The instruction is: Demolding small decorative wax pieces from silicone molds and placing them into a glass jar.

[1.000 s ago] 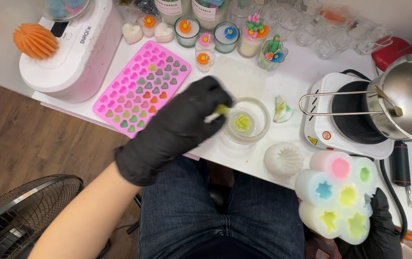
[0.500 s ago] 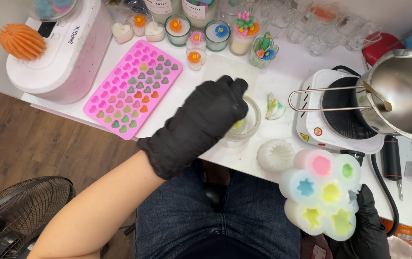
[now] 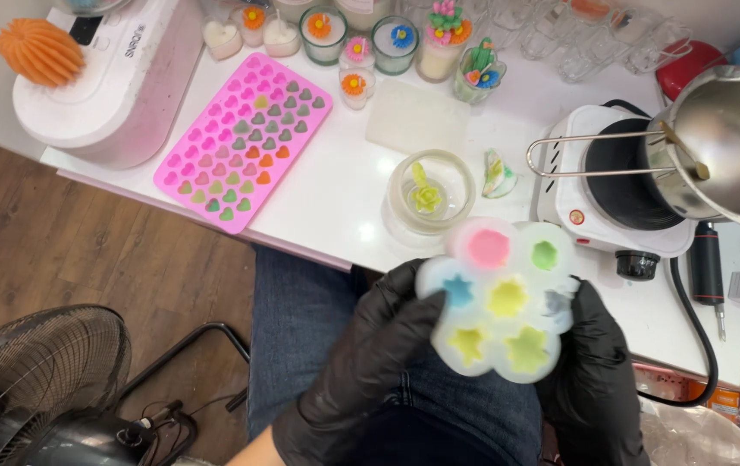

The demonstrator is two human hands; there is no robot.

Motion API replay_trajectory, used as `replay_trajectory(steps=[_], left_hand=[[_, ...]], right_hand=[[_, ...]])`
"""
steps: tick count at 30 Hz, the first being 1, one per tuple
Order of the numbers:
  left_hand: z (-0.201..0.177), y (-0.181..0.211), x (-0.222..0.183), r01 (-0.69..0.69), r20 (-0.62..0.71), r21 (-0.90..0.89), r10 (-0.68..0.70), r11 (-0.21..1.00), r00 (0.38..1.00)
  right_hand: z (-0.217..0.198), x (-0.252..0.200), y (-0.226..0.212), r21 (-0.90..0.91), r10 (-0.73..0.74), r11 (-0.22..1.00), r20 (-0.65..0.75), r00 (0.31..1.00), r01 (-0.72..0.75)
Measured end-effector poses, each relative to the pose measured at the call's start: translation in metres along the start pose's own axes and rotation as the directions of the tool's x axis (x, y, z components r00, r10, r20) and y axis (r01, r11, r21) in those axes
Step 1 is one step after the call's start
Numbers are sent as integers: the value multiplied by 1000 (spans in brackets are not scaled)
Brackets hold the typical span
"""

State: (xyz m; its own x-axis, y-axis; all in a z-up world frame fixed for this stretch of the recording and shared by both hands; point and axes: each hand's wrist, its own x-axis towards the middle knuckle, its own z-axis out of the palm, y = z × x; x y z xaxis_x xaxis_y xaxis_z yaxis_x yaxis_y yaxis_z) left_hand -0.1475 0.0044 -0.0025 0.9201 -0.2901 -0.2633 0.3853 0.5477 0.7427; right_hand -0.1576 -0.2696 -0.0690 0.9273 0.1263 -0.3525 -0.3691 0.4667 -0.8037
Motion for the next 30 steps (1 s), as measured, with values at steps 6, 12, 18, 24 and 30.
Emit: replay_trajectory(steps=[6, 12, 18, 24, 30], left_hand=[[9, 2, -8, 14, -154, -207, -46, 978, 987], [9, 3, -22, 75, -43, -314, -93, 946, 995], [9, 0, -22, 141, -94, -10, -142, 990, 985], [7, -11, -23, 46, -98, -133, -59, 990, 993], [11, 2, -31, 121, -61, -246, -140, 962, 988]], right_hand=[[27, 0, 1, -7, 17, 1000, 7, 1000, -17], [41, -16, 4, -3, 18, 1000, -16, 1000, -18], [62, -24, -2, -224, 134, 960, -163, 977, -169], [67, -34, 6, -3, 90, 996, -187, 978, -92], [47, -33, 19, 136, 135, 984, -113, 984, -119]])
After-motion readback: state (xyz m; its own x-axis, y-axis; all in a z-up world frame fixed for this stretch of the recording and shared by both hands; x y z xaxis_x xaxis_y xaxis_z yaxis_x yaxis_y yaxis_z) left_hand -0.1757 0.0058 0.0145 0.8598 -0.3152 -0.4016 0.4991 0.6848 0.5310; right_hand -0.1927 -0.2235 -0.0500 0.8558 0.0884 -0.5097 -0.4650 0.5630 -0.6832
